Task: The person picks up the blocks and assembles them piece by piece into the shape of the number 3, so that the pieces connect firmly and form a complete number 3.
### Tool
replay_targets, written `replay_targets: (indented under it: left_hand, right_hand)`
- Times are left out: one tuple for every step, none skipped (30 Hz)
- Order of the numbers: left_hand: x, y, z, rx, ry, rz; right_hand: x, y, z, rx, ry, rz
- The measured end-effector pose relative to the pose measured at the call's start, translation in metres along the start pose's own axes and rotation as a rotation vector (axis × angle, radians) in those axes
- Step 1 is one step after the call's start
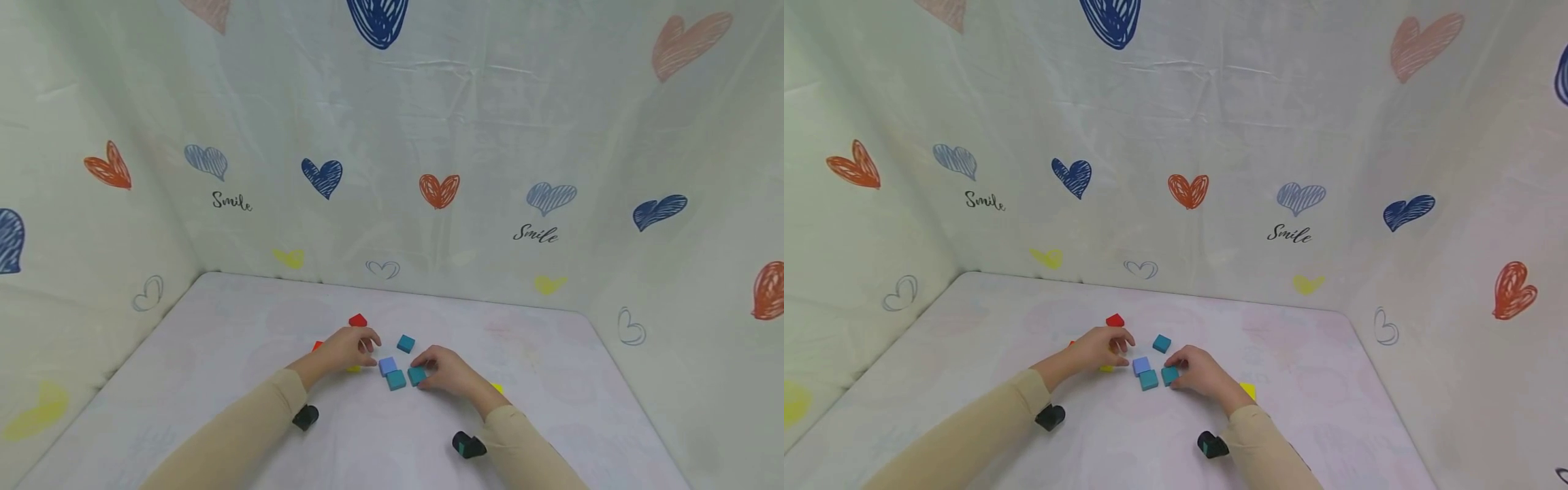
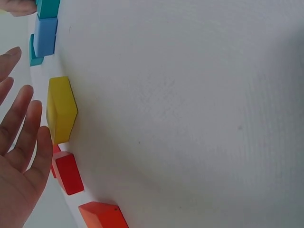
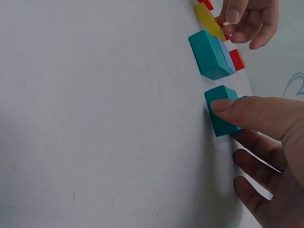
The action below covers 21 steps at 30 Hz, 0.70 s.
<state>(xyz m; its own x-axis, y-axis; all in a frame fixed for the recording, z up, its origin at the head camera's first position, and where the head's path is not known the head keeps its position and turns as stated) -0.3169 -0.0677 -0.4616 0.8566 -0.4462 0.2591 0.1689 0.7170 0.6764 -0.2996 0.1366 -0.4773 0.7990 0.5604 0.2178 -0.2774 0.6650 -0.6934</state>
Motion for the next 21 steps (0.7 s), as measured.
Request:
replay_targets:
  left_hand:
    - [0.0002,-0.0003,0.0007,-0.003,0.002,-0.002]
    - [0.0001,-0.0008,0.0012,-0.006,0.004,-0.004]
    - [0.0001,-0.0012,0.0019,-0.008,0.007,-0.008]
    - [0.0000,-0.0017,0.0026,-0.011,0.010,-0.011]
    - [-0.0002,-0.0021,0.0035,-0.011,0.014,-0.013]
    - [-0.0004,-0.0025,0.0041,-0.009,0.016,-0.013]
    - [-0.0004,-0.0028,0.0048,-0.005,0.018,-0.011]
    - [-0.0006,-0.0030,0.0052,-0.002,0.020,-0.010]
    - [-0.0008,-0.0030,0.0055,0.002,0.020,-0.010]
    - [-0.0007,-0.0028,0.0057,0.006,0.018,-0.008]
    - [-0.0009,-0.0024,0.0057,0.007,0.017,-0.010]
    - [-0.0009,-0.0017,0.0056,0.007,0.015,-0.015]
    - [-0.0009,-0.0012,0.0054,0.006,0.013,-0.016]
    - [-0.0009,-0.0008,0.0051,0.004,0.012,-0.018]
    - [-0.0010,-0.0004,0.0048,0.005,0.010,-0.020]
    - [-0.0010,0.0001,0.0044,0.006,0.009,-0.021]
    - [-0.0011,0.0008,0.0040,0.006,0.008,-0.023]
    - [-0.0009,0.0018,0.0035,0.009,0.006,-0.025]
    - [-0.0009,0.0025,0.0030,0.013,0.004,-0.024]
    - [-0.0009,0.0040,0.0024,0.012,0.000,-0.032]
    - [-0.0008,0.0051,0.0016,0.010,-0.004,-0.037]
  right_hand:
    - [-0.0001,0.0002,0.0000,0.001,0.000,-0.001]
    - [-0.0003,0.0005,-0.0001,0.004,0.001,-0.002]
    - [-0.0003,0.0007,0.0000,0.004,0.002,-0.003]
    - [-0.0004,0.0008,-0.0001,0.002,0.002,-0.004]
    - [-0.0003,0.0009,-0.0001,0.000,0.002,-0.006]
    - [-0.0003,0.0009,0.0000,-0.001,0.002,-0.007]
    - [-0.0003,0.0009,-0.0001,-0.001,0.001,-0.009]
    - [-0.0003,0.0009,-0.0002,-0.002,0.001,-0.011]
    - [-0.0003,0.0007,-0.0001,-0.002,0.000,-0.011]
    - [-0.0003,0.0006,-0.0001,-0.002,0.000,-0.011]
    - [-0.0002,0.0004,-0.0001,-0.001,0.000,-0.012]
    - [-0.0002,0.0003,0.0000,0.003,0.000,-0.011]
    - [-0.0002,0.0002,0.0002,0.005,0.001,-0.009]
    - [-0.0001,-0.0001,0.0004,0.009,0.001,-0.006]
    - [-0.0001,-0.0002,0.0006,0.012,0.001,-0.004]
    - [-0.0002,-0.0003,0.0007,0.013,0.001,-0.004]
    - [-0.0002,-0.0005,0.0007,0.016,0.000,-0.002]
    - [-0.0003,-0.0006,0.0008,0.018,0.000,-0.001]
    - [-0.0004,-0.0006,0.0008,0.018,-0.001,-0.002]
    - [-0.0006,-0.0006,0.0007,0.017,-0.001,-0.003]
    - [-0.0007,-0.0006,0.0007,0.016,-0.001,-0.003]
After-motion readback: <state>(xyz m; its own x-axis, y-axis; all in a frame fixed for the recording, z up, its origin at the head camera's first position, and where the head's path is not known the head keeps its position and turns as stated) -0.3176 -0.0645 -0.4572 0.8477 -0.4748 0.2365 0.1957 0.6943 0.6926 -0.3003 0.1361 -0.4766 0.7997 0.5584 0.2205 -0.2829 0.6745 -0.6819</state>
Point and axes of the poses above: each hand's wrist, its own x-axis away from the middle knuckle, its own z-axis out of the back of the hand, y = z × x, the point moved 6 cm from there along -x, towards the middle knuckle, and after that the axes turned 9 degrees about -y, right-handed, at the moved point
